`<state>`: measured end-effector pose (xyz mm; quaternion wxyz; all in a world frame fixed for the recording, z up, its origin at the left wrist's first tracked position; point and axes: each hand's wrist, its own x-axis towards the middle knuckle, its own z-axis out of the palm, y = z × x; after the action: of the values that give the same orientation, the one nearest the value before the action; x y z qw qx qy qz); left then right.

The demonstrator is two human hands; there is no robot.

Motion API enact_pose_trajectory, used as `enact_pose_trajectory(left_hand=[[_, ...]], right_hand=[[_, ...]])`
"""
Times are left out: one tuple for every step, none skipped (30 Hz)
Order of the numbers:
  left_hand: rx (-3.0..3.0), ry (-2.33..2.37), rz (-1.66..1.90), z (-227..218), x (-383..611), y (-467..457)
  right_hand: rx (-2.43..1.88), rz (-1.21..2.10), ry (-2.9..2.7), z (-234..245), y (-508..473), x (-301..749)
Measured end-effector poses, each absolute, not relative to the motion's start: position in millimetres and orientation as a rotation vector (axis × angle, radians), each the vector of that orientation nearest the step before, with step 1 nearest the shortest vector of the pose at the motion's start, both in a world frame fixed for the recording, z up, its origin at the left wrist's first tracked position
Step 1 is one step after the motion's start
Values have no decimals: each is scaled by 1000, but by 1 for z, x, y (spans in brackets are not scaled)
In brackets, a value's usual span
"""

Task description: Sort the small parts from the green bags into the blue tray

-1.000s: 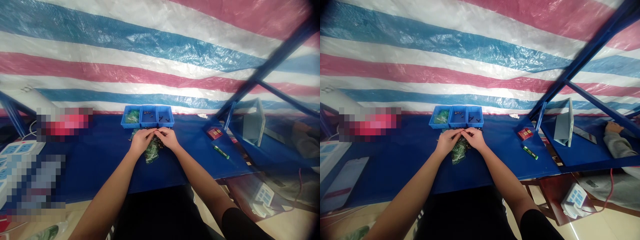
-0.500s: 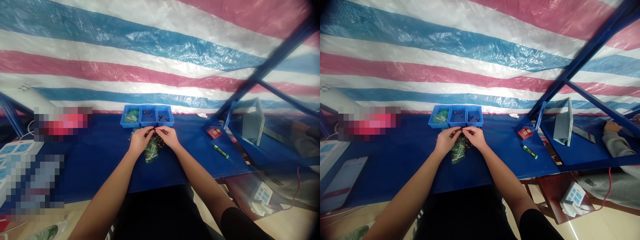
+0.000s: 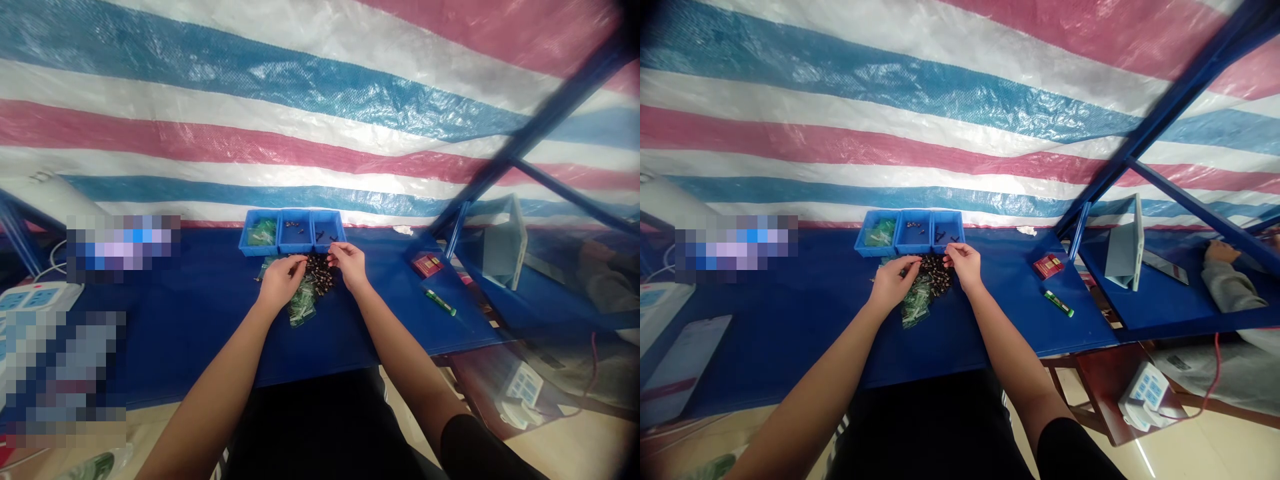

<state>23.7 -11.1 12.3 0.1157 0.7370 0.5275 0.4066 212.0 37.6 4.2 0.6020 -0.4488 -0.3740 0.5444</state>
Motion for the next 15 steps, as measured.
enact_pose_trajectory(left_hand=[[2156, 1543, 1189, 13, 24, -12], [2154, 1542, 1186, 13, 24, -12], [2152, 1542, 1183, 13, 24, -12], [2150, 1544, 1181, 13, 24, -12], [2149, 1545, 1177, 13, 24, -12], [2147, 1547, 1173, 13, 24, -12], [2147, 1548, 1168, 13, 24, -11], [2145, 1549, 1163, 13, 24, -11], [2144, 1549, 1159, 13, 23, -11], [2143, 1551, 1157, 12, 23, -11], [2143, 1552, 1156, 12, 23, -11], [2145, 1552, 1156, 12, 23, -11], [2147, 1551, 1155, 12, 23, -11], [2148, 1547, 1154, 12, 23, -12], [2149, 1542, 1153, 12, 23, -12]], right_hand=[[-1033, 1249, -854, 4, 40, 214], [-1018, 1240, -845, 3, 41, 216], [-999, 1238, -840, 3, 42, 217], [-977, 1240, -842, 3, 43, 218], [-956, 1247, -853, 3, 44, 218], [-941, 1254, -876, 3, 44, 219], [-937, 1254, -910, 3, 44, 219], [-950, 1241, -954, 2, 44, 219], [-983, 1208, -1013, 2, 43, 220], [-1033, 1156, -1087, 2, 43, 221], [-1091, 1085, -1181, 2, 42, 222], [-1146, 1007, -1298, 3, 40, 224], [-1193, 931, -1437, 4, 39, 227], [-1222, 856, -1585, 6, 37, 229], [-1237, 800, -1735, 8, 35, 232]])
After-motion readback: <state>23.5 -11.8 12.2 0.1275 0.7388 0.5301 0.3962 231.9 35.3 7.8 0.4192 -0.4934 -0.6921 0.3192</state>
